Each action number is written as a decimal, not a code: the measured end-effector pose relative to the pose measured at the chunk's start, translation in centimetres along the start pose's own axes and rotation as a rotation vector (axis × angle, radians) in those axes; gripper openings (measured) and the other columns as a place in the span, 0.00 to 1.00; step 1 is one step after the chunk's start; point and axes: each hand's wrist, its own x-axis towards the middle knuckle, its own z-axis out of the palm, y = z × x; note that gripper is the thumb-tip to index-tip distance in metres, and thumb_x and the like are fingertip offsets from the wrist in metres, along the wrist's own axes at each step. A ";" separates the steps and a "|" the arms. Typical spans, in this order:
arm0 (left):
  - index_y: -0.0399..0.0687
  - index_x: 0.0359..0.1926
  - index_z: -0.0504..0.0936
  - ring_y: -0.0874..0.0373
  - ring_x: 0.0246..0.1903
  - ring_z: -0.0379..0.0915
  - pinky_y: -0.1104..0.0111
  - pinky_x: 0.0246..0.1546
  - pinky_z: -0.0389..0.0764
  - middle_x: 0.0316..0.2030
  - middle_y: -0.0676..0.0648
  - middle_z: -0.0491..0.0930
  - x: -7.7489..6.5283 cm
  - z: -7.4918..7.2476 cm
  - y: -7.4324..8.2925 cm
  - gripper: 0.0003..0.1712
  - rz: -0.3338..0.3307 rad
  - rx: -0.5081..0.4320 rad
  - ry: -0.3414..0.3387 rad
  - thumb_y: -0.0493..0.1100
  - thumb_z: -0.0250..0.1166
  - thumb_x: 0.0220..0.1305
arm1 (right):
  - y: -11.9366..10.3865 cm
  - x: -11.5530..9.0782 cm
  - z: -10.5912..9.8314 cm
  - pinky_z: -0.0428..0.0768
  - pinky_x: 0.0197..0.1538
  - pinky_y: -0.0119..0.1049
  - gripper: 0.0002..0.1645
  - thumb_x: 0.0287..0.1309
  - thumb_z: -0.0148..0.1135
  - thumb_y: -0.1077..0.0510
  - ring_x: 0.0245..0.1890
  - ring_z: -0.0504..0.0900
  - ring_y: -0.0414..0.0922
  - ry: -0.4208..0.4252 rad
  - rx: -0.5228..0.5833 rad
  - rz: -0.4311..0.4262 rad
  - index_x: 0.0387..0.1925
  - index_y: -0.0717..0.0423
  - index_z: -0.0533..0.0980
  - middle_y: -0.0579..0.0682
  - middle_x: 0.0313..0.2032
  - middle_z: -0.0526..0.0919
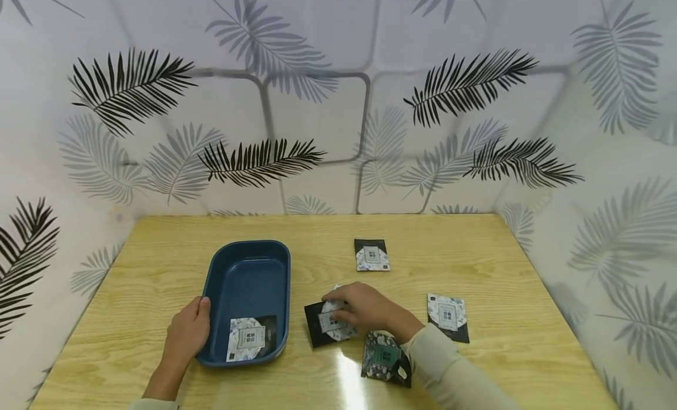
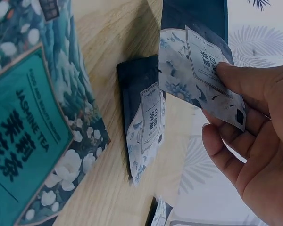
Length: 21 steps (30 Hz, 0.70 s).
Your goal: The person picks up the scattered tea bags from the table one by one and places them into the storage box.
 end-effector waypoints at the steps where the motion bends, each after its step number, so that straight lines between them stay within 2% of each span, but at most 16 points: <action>1: 0.39 0.42 0.75 0.41 0.36 0.78 0.51 0.34 0.74 0.41 0.31 0.79 0.0 0.0 0.0 0.25 0.000 0.000 0.001 0.51 0.37 0.81 | 0.1 0.0 0.0 0.81 0.59 0.44 0.22 0.69 0.60 0.55 0.55 0.84 0.49 0.005 -0.002 -0.002 0.61 0.59 0.77 0.53 0.57 0.85; 8: 0.38 0.44 0.75 0.35 0.41 0.79 0.46 0.38 0.75 0.46 0.28 0.79 -0.2 0.2 0.0 0.25 0.014 0.004 0.016 0.50 0.37 0.80 | 0.3 -0.1 0.3 0.81 0.57 0.44 0.23 0.69 0.60 0.54 0.54 0.85 0.48 0.025 -0.022 0.002 0.62 0.59 0.76 0.53 0.57 0.84; 14: 0.38 0.40 0.74 0.36 0.38 0.78 0.48 0.35 0.74 0.42 0.28 0.78 0.0 0.1 0.1 0.24 0.034 0.017 0.013 0.49 0.37 0.80 | -0.1 -0.3 -0.2 0.81 0.59 0.46 0.24 0.69 0.59 0.54 0.56 0.84 0.49 0.038 -0.040 0.011 0.62 0.58 0.76 0.53 0.58 0.84; 21: 0.38 0.42 0.74 0.37 0.39 0.78 0.48 0.35 0.74 0.45 0.28 0.78 0.0 0.2 0.1 0.25 0.025 0.011 0.007 0.50 0.36 0.80 | -0.6 -0.3 -0.6 0.81 0.57 0.44 0.24 0.69 0.60 0.54 0.54 0.85 0.48 0.054 -0.055 0.006 0.63 0.58 0.76 0.52 0.58 0.84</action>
